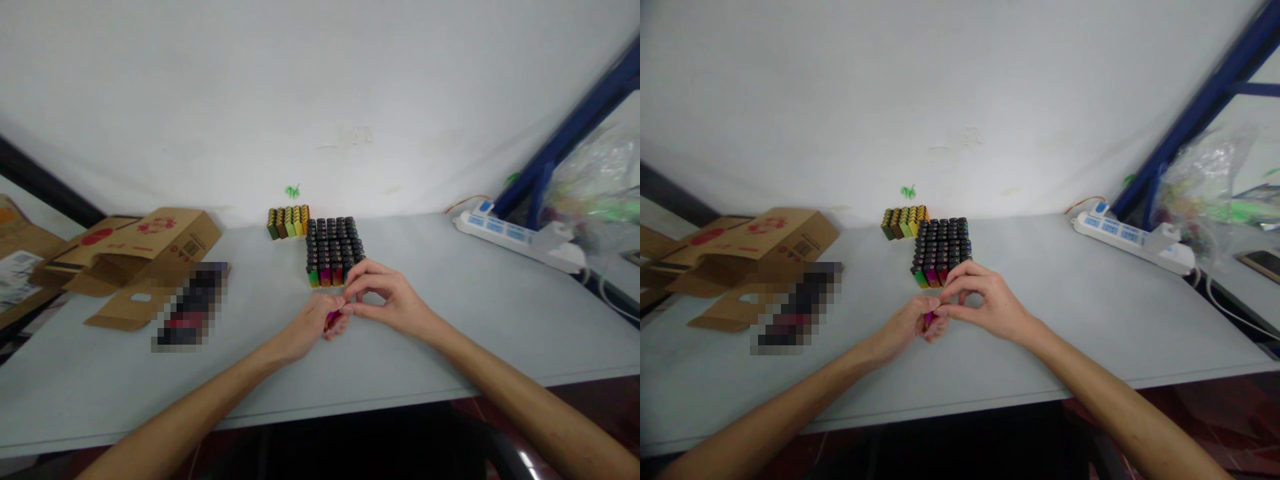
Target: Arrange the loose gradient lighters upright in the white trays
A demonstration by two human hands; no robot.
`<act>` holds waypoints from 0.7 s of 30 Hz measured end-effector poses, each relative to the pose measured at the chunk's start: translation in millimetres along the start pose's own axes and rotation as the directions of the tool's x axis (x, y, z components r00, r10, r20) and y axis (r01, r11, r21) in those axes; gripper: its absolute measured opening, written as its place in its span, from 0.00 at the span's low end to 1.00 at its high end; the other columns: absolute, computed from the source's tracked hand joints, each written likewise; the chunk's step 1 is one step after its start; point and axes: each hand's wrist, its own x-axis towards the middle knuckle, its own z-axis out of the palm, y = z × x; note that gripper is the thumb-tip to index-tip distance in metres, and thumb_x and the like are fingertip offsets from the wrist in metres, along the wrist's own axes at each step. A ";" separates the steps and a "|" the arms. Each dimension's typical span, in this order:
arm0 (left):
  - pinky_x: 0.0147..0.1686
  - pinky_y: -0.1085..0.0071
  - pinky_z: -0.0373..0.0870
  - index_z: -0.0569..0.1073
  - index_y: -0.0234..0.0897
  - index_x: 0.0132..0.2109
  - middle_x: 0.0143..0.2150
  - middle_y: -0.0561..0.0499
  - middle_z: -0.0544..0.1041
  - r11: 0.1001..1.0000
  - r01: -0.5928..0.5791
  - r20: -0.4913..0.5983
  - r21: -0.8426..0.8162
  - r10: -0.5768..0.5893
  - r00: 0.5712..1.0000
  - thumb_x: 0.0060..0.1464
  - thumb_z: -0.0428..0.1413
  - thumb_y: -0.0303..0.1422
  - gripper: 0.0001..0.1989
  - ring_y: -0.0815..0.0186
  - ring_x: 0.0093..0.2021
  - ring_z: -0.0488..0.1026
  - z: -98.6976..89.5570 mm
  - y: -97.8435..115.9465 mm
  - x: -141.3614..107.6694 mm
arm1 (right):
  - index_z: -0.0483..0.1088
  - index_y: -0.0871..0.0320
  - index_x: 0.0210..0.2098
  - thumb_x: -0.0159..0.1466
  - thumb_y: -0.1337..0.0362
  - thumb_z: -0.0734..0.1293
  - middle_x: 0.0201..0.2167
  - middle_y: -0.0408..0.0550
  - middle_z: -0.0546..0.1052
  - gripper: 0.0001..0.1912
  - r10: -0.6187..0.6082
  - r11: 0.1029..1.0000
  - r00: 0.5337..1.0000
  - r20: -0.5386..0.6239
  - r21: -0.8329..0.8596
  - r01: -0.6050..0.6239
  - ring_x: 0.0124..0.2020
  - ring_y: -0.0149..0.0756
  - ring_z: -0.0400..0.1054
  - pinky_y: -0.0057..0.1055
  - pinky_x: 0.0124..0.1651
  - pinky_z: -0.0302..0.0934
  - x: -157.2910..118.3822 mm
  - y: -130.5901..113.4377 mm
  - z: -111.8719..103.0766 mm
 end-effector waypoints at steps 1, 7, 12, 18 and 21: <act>0.23 0.72 0.55 0.61 0.39 0.24 0.21 0.56 0.61 1.000 0.004 0.005 0.009 -0.004 1.000 0.60 0.46 0.48 0.22 0.71 0.22 0.57 -0.3 0.1 -0.5 | 0.82 0.55 0.40 0.65 0.61 0.76 0.43 0.49 0.74 0.05 0.008 1.000 1.000 -0.001 0.029 -0.008 0.42 0.35 0.72 0.34 0.44 0.70 -0.1 0.8 0.0; 0.23 0.73 0.53 0.62 0.38 0.27 0.23 0.56 0.61 0.999 0.032 0.053 0.027 -0.033 0.998 0.65 0.45 0.56 0.28 0.71 0.23 0.56 -3.5 -1.7 -5.0 | 0.82 0.55 0.37 0.64 0.62 0.77 0.41 0.48 0.75 0.04 0.027 0.992 0.999 -0.019 0.122 -0.024 0.42 0.35 0.72 0.34 0.45 0.69 0.2 4.0 0.2; 0.24 0.73 0.53 0.62 0.37 0.29 0.25 0.56 0.61 1.000 0.011 0.103 -0.008 -0.010 0.995 0.64 0.48 0.58 0.29 0.71 0.24 0.56 -5.0 0.1 -5.9 | 0.82 0.55 0.36 0.63 0.62 0.78 0.41 0.48 0.75 0.05 0.031 0.986 0.999 0.006 0.166 -0.032 0.41 0.35 0.72 0.34 0.44 0.69 0.7 4.7 -0.2; 0.24 0.73 0.53 0.62 0.37 0.26 0.24 0.55 0.61 0.998 0.037 0.128 -0.043 -0.031 0.991 0.60 0.52 0.59 0.30 0.71 0.25 0.56 -5.4 4.6 -3.3 | 0.81 0.56 0.37 0.64 0.62 0.77 0.41 0.48 0.75 0.04 0.005 0.995 1.000 0.026 0.100 -0.007 0.40 0.35 0.72 0.34 0.44 0.69 0.0 5.1 -1.5; 0.24 0.73 0.52 0.63 0.37 0.26 0.24 0.55 0.62 0.998 0.033 0.112 -0.049 -0.028 0.993 0.61 0.53 0.59 0.30 0.71 0.25 0.56 -4.8 6.0 -3.9 | 0.81 0.56 0.39 0.64 0.61 0.77 0.43 0.49 0.75 0.06 0.001 0.998 1.000 0.018 0.066 -0.002 0.41 0.35 0.72 0.34 0.44 0.69 0.2 3.1 -0.6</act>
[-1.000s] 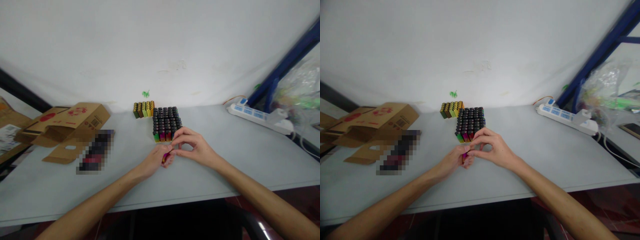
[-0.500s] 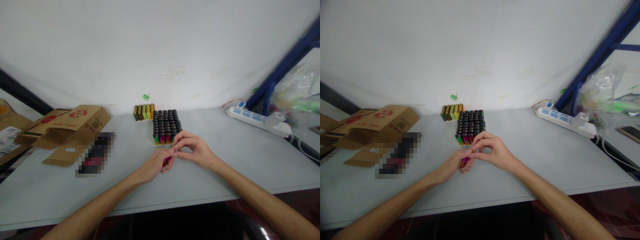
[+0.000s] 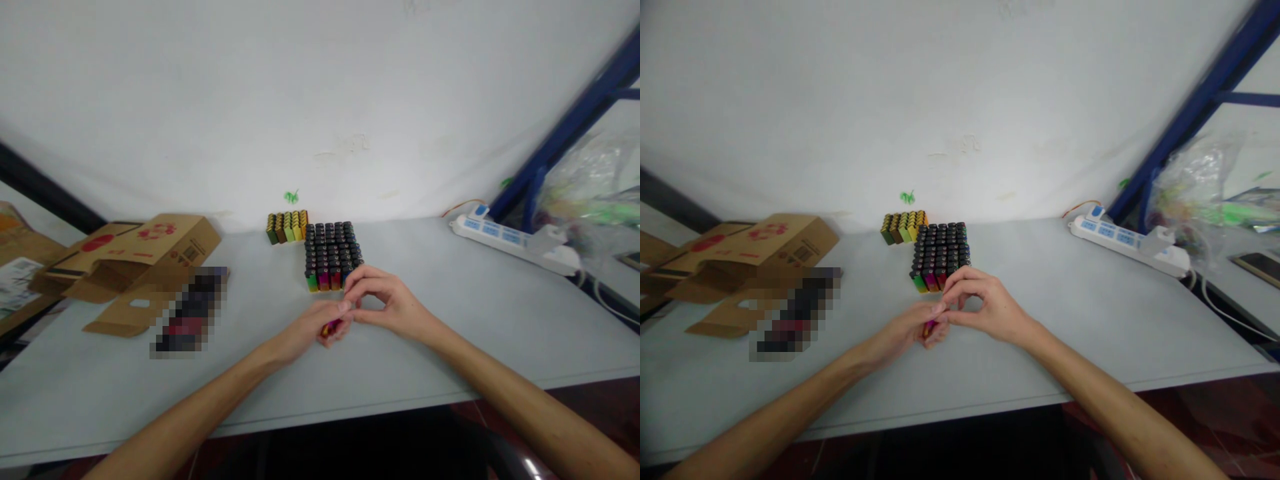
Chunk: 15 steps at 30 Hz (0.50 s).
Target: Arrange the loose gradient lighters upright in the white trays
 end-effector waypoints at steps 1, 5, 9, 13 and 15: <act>0.24 0.73 0.52 0.63 0.37 0.26 0.24 0.55 0.62 1.000 0.001 -0.005 0.001 -0.001 1.000 0.61 0.53 0.60 0.31 0.71 0.25 0.57 0.7 0.3 -0.4 | 0.80 0.56 0.40 0.64 0.61 0.77 0.43 0.49 0.75 0.07 0.002 1.000 1.000 -0.003 -0.010 -0.002 0.41 0.35 0.72 0.34 0.44 0.70 0.2 -0.5 0.5; 0.25 0.73 0.54 0.63 0.37 0.27 0.25 0.54 0.63 0.999 0.039 -0.031 -0.006 -0.039 0.999 0.59 0.50 0.65 0.34 0.71 0.25 0.58 5.3 1.7 -1.3 | 0.80 0.55 0.40 0.64 0.60 0.77 0.43 0.49 0.75 0.07 0.009 1.000 1.000 -0.014 -0.016 -0.009 0.41 0.35 0.73 0.34 0.45 0.70 0.9 -0.6 2.2; 0.24 0.73 0.55 0.65 0.37 0.31 0.25 0.55 0.64 0.983 0.126 -0.030 -0.134 -0.131 0.991 0.54 0.46 0.71 0.38 0.71 0.23 0.58 8.5 2.9 -0.9 | 0.81 0.55 0.39 0.63 0.60 0.78 0.44 0.49 0.75 0.08 0.054 0.998 0.998 -0.035 0.031 -0.052 0.42 0.36 0.73 0.34 0.46 0.71 0.8 1.4 2.7; 0.22 0.75 0.54 0.67 0.36 0.34 0.25 0.54 0.67 0.979 0.092 -0.073 -0.180 -0.107 0.992 0.54 0.54 0.65 0.33 0.71 0.24 0.62 8.6 4.7 -1.5 | 0.81 0.55 0.40 0.63 0.60 0.78 0.43 0.49 0.75 0.08 0.053 0.997 0.996 -0.074 0.064 -0.048 0.41 0.34 0.73 0.33 0.44 0.71 0.9 1.9 2.4; 0.20 0.77 0.53 0.68 0.36 0.35 0.26 0.54 0.69 0.987 0.043 -0.125 -0.155 -0.063 0.990 0.55 0.59 0.59 0.28 0.71 0.24 0.63 8.8 5.9 -2.5 | 0.81 0.55 0.41 0.64 0.60 0.77 0.43 0.49 0.75 0.08 0.039 0.997 0.994 -0.099 0.066 -0.033 0.40 0.34 0.73 0.32 0.43 0.71 1.2 1.4 1.8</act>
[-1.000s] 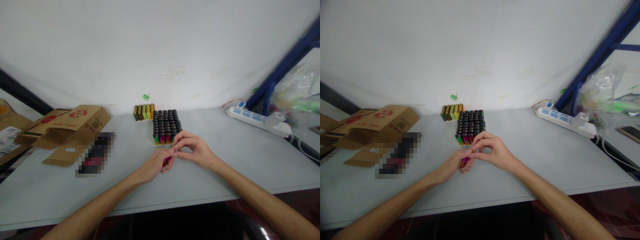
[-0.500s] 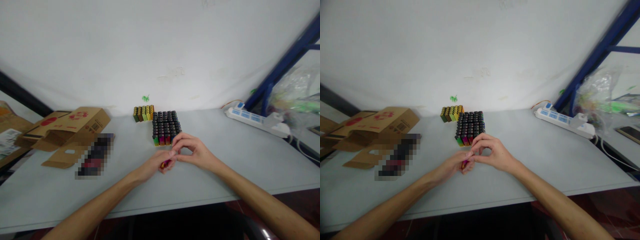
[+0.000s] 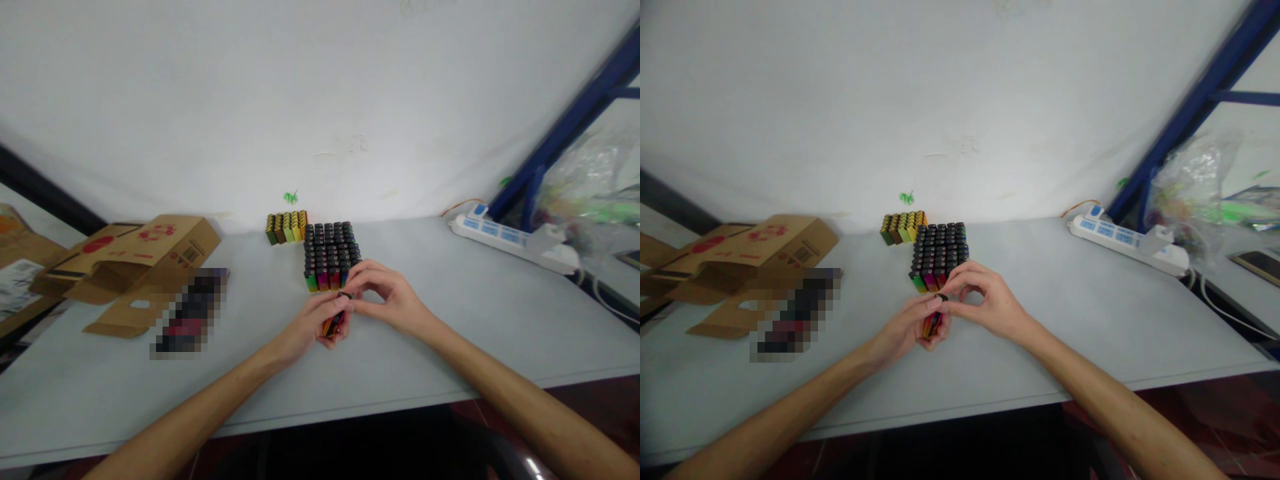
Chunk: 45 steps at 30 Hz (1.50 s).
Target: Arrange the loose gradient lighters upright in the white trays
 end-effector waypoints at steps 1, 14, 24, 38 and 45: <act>0.20 0.77 0.53 0.68 0.35 0.35 0.26 0.54 0.69 1.000 -0.021 -0.012 0.005 0.021 1.000 0.56 0.60 0.57 0.27 0.72 0.24 0.63 0.2 0.5 -0.6 | 0.81 0.55 0.42 0.64 0.60 0.77 0.44 0.49 0.75 0.08 -0.007 1.000 1.000 -0.007 0.000 0.007 0.41 0.34 0.72 0.33 0.43 0.71 0.1 -0.4 -0.5; 0.20 0.78 0.55 0.68 0.34 0.35 0.29 0.54 0.69 0.989 -0.128 -0.015 0.077 0.130 0.991 0.61 0.59 0.55 0.26 0.74 0.25 0.63 -1.9 -6.4 1.2 | 0.79 0.49 0.54 0.65 0.59 0.76 0.55 0.51 0.71 0.18 0.129 0.989 0.980 0.150 0.050 -0.137 0.47 0.35 0.73 0.35 0.50 0.74 -0.4 -6.3 -15.0; 0.18 0.80 0.51 0.66 0.37 0.38 0.24 0.62 0.60 0.996 -0.092 -0.056 0.018 0.093 0.994 0.59 0.59 0.57 0.26 0.76 0.21 0.51 -6.6 -4.1 3.7 | 0.74 0.54 0.53 0.67 0.55 0.73 0.55 0.51 0.77 0.18 0.284 0.959 0.959 -0.026 -0.006 -0.284 0.43 0.35 0.74 0.35 0.46 0.72 0.2 -3.1 -20.2; 0.25 0.71 0.48 0.58 0.39 0.26 0.23 0.58 0.55 0.827 -0.209 -0.151 0.522 0.331 0.931 0.64 0.53 0.53 0.27 0.72 0.25 0.51 -10.6 -2.7 -1.2 | 0.78 0.54 0.48 0.69 0.53 0.71 0.50 0.52 0.76 0.14 0.232 0.965 0.971 -0.056 -0.113 -0.237 0.42 0.37 0.73 0.35 0.41 0.72 0.7 -0.7 -23.2; 0.25 0.71 0.46 0.56 0.39 0.25 0.22 0.58 0.54 0.802 -0.195 -0.185 0.565 0.354 0.917 0.63 0.53 0.52 0.27 0.71 0.25 0.51 -10.8 -2.7 -0.5 | 0.79 0.54 0.46 0.70 0.53 0.70 0.50 0.52 0.75 0.12 0.204 0.966 0.978 -0.046 -0.151 -0.208 0.42 0.36 0.74 0.33 0.40 0.73 0.2 0.7 -24.0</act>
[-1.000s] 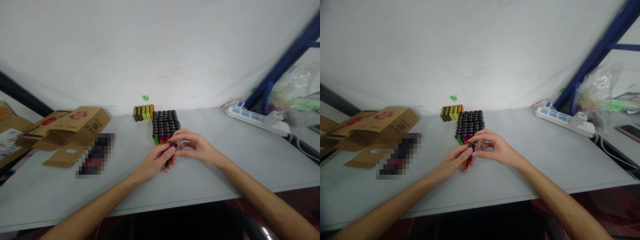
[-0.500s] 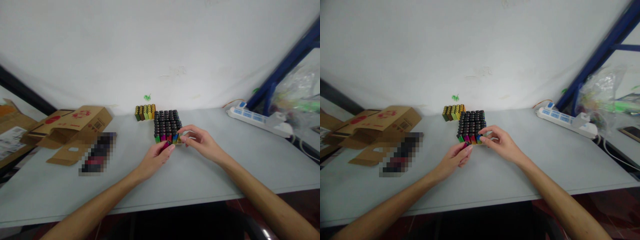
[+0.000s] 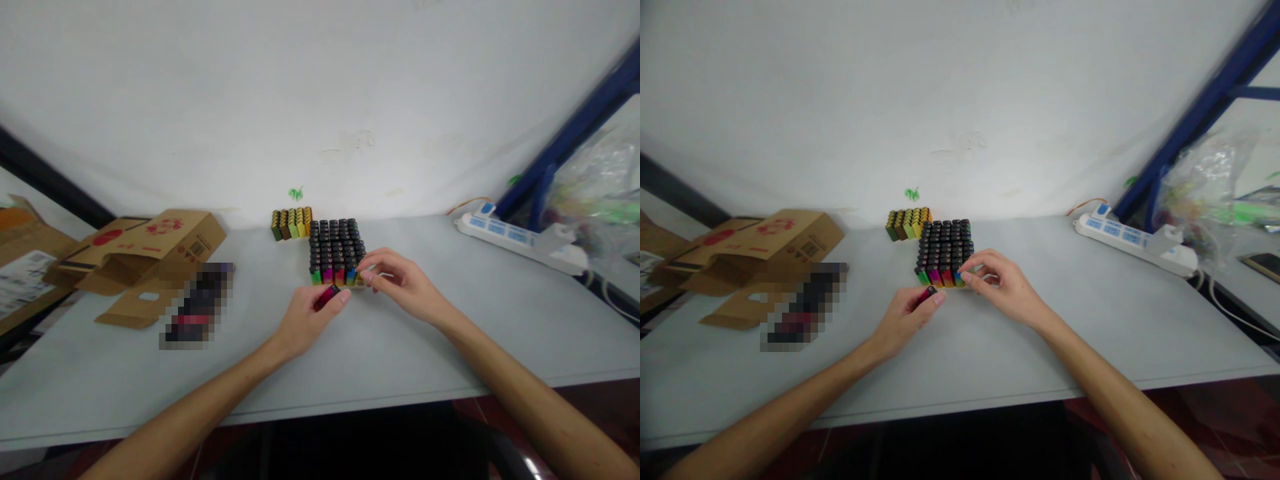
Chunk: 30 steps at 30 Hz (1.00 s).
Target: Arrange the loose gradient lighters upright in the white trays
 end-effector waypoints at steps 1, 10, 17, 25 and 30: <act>0.25 0.71 0.46 0.56 0.39 0.25 0.22 0.57 0.54 1.000 0.003 -0.006 0.007 -0.003 1.000 0.63 0.53 0.52 0.27 0.71 0.25 0.51 0.3 -0.1 0.1 | 0.79 0.54 0.46 0.70 0.53 0.70 0.51 0.52 0.75 0.12 -0.007 1.000 1.000 0.001 -0.004 0.007 0.42 0.36 0.74 0.33 0.40 0.73 0.1 0.3 0.1; 0.25 0.70 0.44 0.53 0.40 0.22 0.22 0.57 0.50 0.991 0.018 -0.059 0.135 -0.010 0.998 0.60 0.51 0.50 0.26 0.72 0.24 0.48 0.1 1.7 -0.4 | 0.79 0.54 0.45 0.70 0.53 0.69 0.49 0.53 0.75 0.13 -0.032 0.999 0.999 -0.044 -0.041 0.030 0.43 0.38 0.74 0.32 0.37 0.72 0.1 -1.0 -1.6; 0.26 0.70 0.45 0.54 0.40 0.21 0.22 0.57 0.51 0.976 0.015 -0.076 0.215 0.002 0.997 0.59 0.48 0.47 0.23 0.71 0.24 0.49 -0.5 4.6 -0.8 | 0.79 0.54 0.45 0.72 0.55 0.68 0.49 0.52 0.75 0.11 -0.044 0.995 0.998 -0.036 -0.095 0.041 0.40 0.34 0.73 0.29 0.35 0.70 -0.1 -0.9 -0.1; 0.26 0.70 0.46 0.54 0.40 0.22 0.21 0.57 0.51 0.969 -0.005 -0.067 0.249 0.022 0.998 0.60 0.50 0.48 0.25 0.71 0.24 0.50 -0.1 3.6 0.0 | 0.78 0.54 0.44 0.72 0.57 0.68 0.49 0.52 0.76 0.10 -0.079 0.982 0.996 -0.037 -0.173 0.071 0.45 0.37 0.74 0.30 0.37 0.69 0.9 -3.3 -1.8; 0.27 0.71 0.49 0.57 0.39 0.23 0.22 0.59 0.53 0.967 -0.059 -0.055 0.249 0.075 0.996 0.62 0.52 0.48 0.25 0.72 0.24 0.52 0.4 7.0 -1.3 | 0.78 0.54 0.44 0.73 0.57 0.67 0.48 0.51 0.76 0.09 -0.095 0.975 0.995 -0.030 -0.202 0.087 0.44 0.36 0.74 0.31 0.39 0.70 1.7 -3.9 -2.7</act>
